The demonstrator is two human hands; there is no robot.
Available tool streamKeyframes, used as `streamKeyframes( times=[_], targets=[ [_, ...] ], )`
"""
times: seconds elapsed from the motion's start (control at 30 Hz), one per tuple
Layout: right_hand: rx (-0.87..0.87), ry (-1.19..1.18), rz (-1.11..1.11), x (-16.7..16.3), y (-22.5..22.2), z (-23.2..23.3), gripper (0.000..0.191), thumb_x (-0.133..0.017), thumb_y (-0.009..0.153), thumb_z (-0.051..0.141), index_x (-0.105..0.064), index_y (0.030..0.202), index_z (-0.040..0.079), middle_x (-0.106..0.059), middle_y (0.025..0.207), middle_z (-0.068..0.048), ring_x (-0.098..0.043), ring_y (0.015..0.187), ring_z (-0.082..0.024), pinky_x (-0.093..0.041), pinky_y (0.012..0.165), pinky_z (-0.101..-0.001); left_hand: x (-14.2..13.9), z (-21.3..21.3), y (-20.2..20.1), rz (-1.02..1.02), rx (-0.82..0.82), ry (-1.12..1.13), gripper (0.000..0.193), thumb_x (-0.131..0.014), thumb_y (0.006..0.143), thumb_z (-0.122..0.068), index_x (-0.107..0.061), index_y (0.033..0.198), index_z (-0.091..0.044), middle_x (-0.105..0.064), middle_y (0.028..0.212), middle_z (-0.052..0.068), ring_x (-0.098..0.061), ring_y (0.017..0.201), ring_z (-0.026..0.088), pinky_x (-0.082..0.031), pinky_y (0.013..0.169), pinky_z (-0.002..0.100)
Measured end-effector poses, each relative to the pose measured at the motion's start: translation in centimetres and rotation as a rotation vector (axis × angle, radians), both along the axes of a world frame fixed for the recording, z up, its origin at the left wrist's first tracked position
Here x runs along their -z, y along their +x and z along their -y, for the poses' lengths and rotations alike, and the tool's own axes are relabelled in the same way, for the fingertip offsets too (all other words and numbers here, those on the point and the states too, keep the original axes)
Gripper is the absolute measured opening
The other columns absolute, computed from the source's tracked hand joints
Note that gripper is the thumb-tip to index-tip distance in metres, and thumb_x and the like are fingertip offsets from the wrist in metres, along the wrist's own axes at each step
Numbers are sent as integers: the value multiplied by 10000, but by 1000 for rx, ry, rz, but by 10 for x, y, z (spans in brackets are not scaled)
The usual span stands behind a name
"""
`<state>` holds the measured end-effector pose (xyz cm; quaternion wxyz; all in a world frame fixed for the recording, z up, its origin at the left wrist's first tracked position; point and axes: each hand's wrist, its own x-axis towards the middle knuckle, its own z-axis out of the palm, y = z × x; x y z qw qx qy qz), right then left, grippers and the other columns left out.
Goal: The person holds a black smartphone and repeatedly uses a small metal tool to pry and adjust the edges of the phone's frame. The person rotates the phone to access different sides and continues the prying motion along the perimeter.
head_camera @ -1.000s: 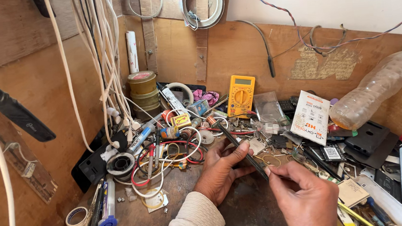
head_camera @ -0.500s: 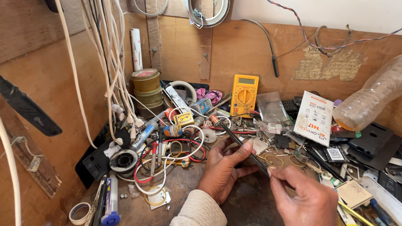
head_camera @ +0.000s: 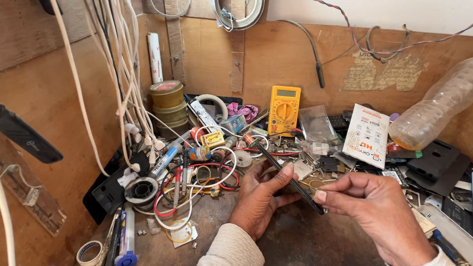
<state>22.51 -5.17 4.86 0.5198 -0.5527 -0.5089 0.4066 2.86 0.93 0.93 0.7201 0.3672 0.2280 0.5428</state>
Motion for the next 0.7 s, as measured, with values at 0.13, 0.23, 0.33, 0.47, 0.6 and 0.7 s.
streamKeyframes(
  times=[0.13, 0.23, 0.33, 0.47, 0.6, 0.7],
  targets=[
    [-57, -52, -66, -6, 4, -2, 114, -765, 783, 10, -779, 876, -52, -809, 849, -132, -746, 741, -185, -601, 718, -323, 0, 0, 0, -12, -3, -6, 474, -773, 851, -230, -582, 1248, -55, -679, 1064, 71, -683, 1001, 190, -612, 872, 493],
    [-61, -97, -78, -7, 7, -4, 112, -777, 787, 22, -757, 864, -57, -802, 870, -136, -749, 765, -196, -617, 752, -347, 1, 0, 1, -13, 4, 1, 476, -778, 855, -232, -582, 1249, -51, -679, 1054, 81, -681, 995, 199, -611, 863, 489],
    [-66, -125, -109, -7, 8, -7, 124, -776, 783, 30, -756, 878, -47, -800, 877, -128, -746, 772, -199, -618, 760, -358, 1, -1, 0, -11, 5, 5, 477, -781, 852, -232, -583, 1249, -56, -683, 1054, 76, -682, 998, 200, -611, 861, 488],
    [-88, -182, -97, -4, 14, -14, 136, -776, 796, 45, -747, 894, -45, -800, 876, -151, -757, 781, -227, -606, 769, -366, 3, -2, 1, -12, 3, -6, 472, -779, 851, -230, -587, 1248, -62, -686, 1052, 68, -682, 999, 193, -610, 858, 493],
    [-133, -245, -160, -2, 21, -24, 140, -762, 804, 47, -736, 903, -48, -798, 885, -161, -764, 808, -243, -620, 784, -392, 3, -3, 1, -10, 11, 0, 467, -780, 857, -230, -590, 1247, -55, -679, 1048, 73, -682, 998, 197, -609, 858, 489],
    [-134, -276, -178, 0, 24, -28, 139, -759, 807, 42, -732, 907, -51, -795, 893, -168, -763, 823, -249, -621, 787, -399, 2, -3, 1, -3, 4, 7, 480, -783, 856, -224, -591, 1259, -48, -677, 1073, 74, -680, 1008, 190, -616, 866, 491]
  ],
)
